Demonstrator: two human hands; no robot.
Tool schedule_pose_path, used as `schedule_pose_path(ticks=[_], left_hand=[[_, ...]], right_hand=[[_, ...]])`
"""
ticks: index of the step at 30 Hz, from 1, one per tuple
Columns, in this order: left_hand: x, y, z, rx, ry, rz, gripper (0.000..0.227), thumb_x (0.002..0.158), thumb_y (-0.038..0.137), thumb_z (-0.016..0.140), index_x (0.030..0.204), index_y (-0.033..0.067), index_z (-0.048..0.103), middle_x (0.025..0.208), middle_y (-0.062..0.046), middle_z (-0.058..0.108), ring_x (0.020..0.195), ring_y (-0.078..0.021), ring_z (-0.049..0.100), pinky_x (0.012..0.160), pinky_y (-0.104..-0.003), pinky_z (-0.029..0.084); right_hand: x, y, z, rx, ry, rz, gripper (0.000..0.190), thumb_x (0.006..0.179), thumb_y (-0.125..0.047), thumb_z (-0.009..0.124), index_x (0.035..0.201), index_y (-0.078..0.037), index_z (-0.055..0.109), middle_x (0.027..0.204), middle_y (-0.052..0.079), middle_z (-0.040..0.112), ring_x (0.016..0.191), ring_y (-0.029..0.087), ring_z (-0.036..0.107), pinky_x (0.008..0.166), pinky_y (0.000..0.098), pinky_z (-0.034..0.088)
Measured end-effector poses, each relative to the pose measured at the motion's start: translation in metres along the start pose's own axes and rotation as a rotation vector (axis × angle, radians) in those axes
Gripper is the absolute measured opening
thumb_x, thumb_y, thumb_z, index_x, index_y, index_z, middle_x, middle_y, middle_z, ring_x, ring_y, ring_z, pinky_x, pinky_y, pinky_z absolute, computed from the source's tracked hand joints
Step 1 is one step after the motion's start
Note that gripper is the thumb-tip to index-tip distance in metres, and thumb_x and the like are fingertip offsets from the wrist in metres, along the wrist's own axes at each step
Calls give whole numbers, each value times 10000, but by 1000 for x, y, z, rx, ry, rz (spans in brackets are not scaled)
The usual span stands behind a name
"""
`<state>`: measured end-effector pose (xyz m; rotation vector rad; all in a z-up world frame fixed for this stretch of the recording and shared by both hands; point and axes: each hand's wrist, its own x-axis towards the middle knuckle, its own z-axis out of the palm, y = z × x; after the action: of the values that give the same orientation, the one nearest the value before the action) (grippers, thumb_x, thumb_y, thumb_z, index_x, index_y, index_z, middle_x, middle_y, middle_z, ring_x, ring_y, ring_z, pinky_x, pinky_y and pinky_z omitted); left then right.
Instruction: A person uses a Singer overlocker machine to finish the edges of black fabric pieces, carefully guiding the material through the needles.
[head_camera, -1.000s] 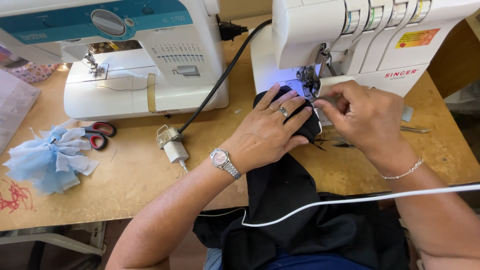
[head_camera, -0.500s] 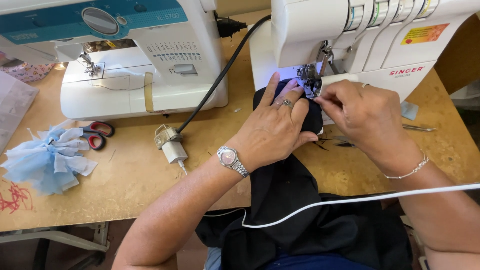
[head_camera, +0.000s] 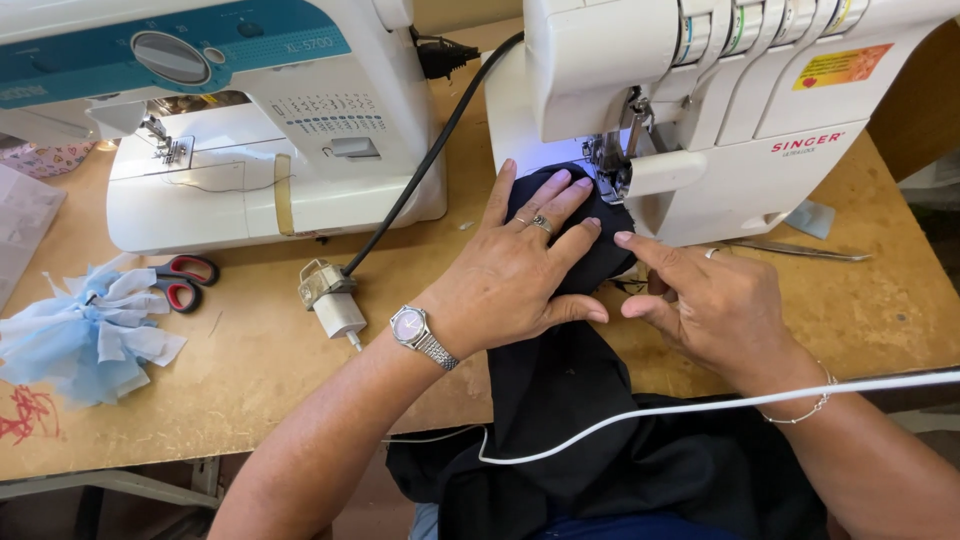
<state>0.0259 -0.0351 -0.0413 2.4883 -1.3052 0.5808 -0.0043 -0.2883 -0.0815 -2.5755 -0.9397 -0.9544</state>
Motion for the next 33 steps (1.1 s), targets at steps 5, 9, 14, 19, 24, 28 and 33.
schedule_pose_path(ticks=[5,9,14,19,24,28,33], left_hand=[[3,-6,0,-27,-47,-29,844,937,714,350,1339,3,564,1491,-284,498,1437,-455,438,1173,-757,153],[6,-14,-3,-69,-89,-37,853,943,710,349,1352,-8,557,1510,-295,470,1460,-448,395,1169,-765,103],[11,-27,-7,-117,-144,-39,868,937,725,323,1368,7,552,1543,-268,434,1487,-415,342,1169,-758,70],[10,-30,-7,-178,-175,-63,935,880,779,373,1388,10,530,1567,-264,396,1508,-398,296,1159,-768,27],[-14,-4,-4,218,-117,-201,1244,728,613,901,1612,44,234,1698,-187,190,1599,-351,155,1258,-684,97],[-47,14,2,388,-145,-415,1280,680,394,911,1630,36,132,1706,-212,105,1592,-397,184,1253,-624,246],[-40,6,-38,-414,143,-672,108,994,92,591,939,60,679,764,-65,725,684,-262,673,625,-366,473]], right_hand=[[3,0,1,-14,-29,16,680,977,-617,464,1375,-129,720,760,-73,680,600,141,606,552,334,470],[3,1,5,-66,-59,46,739,953,-671,447,1424,-159,697,687,-91,652,572,160,612,558,347,497],[6,0,11,-157,-79,57,783,939,-729,395,1448,-210,687,621,-85,595,510,152,565,486,341,453],[6,0,14,-191,-112,86,809,916,-760,405,1466,-229,670,615,-42,600,519,174,583,478,354,451],[4,2,13,-221,-177,114,794,926,-750,389,1502,-264,638,571,-22,622,471,193,593,430,357,448],[3,0,10,-180,-152,129,770,938,-722,425,1484,-228,651,601,-35,653,491,216,618,448,374,471],[25,-19,-10,99,198,-93,215,1047,-213,680,899,-60,703,853,64,711,731,252,669,608,334,481]])
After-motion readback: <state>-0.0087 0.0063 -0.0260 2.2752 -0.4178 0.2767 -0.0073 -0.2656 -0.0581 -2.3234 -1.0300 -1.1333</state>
